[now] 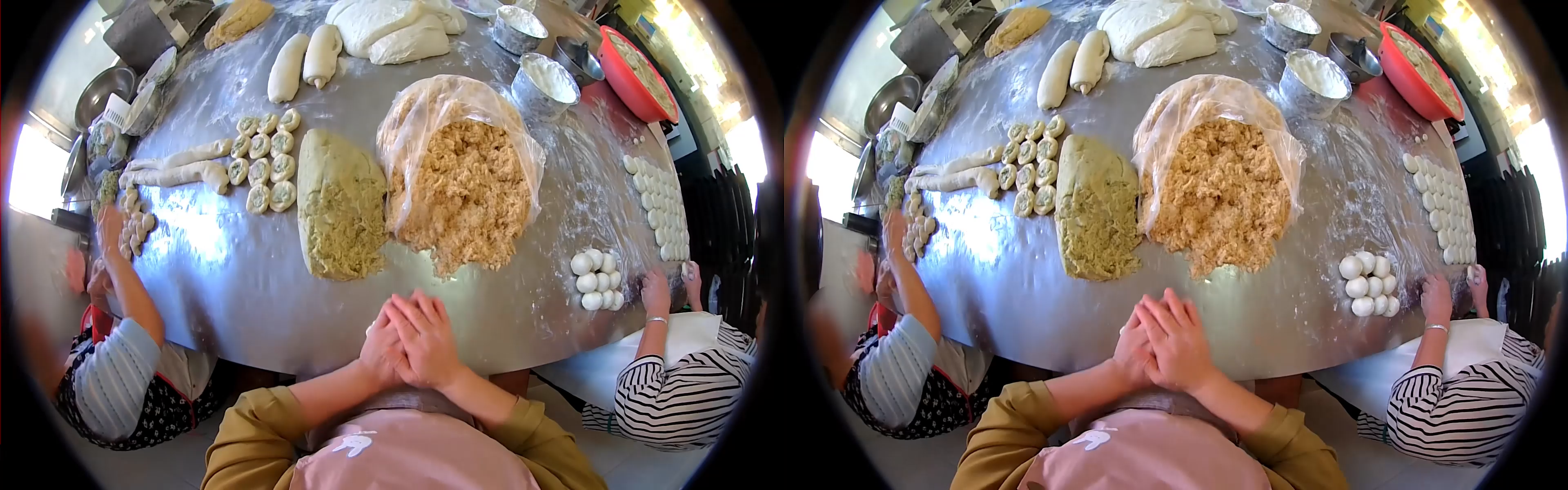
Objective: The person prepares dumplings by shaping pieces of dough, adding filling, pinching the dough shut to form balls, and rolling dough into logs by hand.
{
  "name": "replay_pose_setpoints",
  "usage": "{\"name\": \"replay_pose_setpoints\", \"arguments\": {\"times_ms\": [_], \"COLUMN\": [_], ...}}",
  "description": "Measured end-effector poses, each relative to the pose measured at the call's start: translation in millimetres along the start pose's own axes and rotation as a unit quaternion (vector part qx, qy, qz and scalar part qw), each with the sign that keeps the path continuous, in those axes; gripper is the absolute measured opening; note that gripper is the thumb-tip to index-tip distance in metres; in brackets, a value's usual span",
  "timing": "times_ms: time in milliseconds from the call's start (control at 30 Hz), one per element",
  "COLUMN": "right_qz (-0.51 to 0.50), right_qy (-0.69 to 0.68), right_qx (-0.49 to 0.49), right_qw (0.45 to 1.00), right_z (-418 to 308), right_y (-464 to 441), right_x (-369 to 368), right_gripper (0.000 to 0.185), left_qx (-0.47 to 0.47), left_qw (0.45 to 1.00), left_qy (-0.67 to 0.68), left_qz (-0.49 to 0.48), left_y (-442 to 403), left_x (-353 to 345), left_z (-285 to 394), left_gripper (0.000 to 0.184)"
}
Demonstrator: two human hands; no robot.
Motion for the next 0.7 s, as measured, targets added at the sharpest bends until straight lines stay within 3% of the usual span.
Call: {"name": "replay_pose_setpoints", "arguments": {"times_ms": [133, 267, 367, 500, 600, 700], "right_qz": [0.059, 0.130, 0.118, 0.007, 0.016, -0.007], "right_qy": [0.063, 0.118, 0.145, 0.062, -0.013, -0.185], "right_qx": [-0.025, -0.018, 0.010, 0.029, 0.044, -0.118], "right_qw": [0.996, 0.984, 0.982, 0.998, 0.999, 0.976], "right_z": [29, 39, 36, 8, -27, -30], "right_y": [-36, -68, -62, -4, 23, 8], "right_x": [2, 12, 10, 8, 21, 32], "right_gripper": [0.063, 0.066, 0.069, 0.073, 0.059, 0.054], "left_qx": [-0.066, -0.005, -0.010, -0.015, -0.051, 0.050], "left_qw": [0.974, 0.978, 0.956, 0.961, 0.962, 0.992], "left_qy": [-0.150, -0.071, -0.176, -0.203, -0.191, -0.092], "left_qz": [0.155, 0.198, 0.234, 0.188, 0.186, 0.068], "left_y": [-36, -71, -58, -8, 27, 26], "left_x": [-19, -14, -3, -35, -46, -7], "left_z": [-43, -63, -38, -26, -15, 6], "left_gripper": [0.068, 0.079, 0.069, 0.067, 0.063, 0.059]}}
Point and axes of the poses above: each hand's wrist, its own y-axis away from the middle knuckle, its own x-axis out of the back of the hand, z = x × y, the point moved 2 cm from there along -y, towards the middle knuckle, and after that the axes turned 2 degrees about -x, right-handed, at the moved point
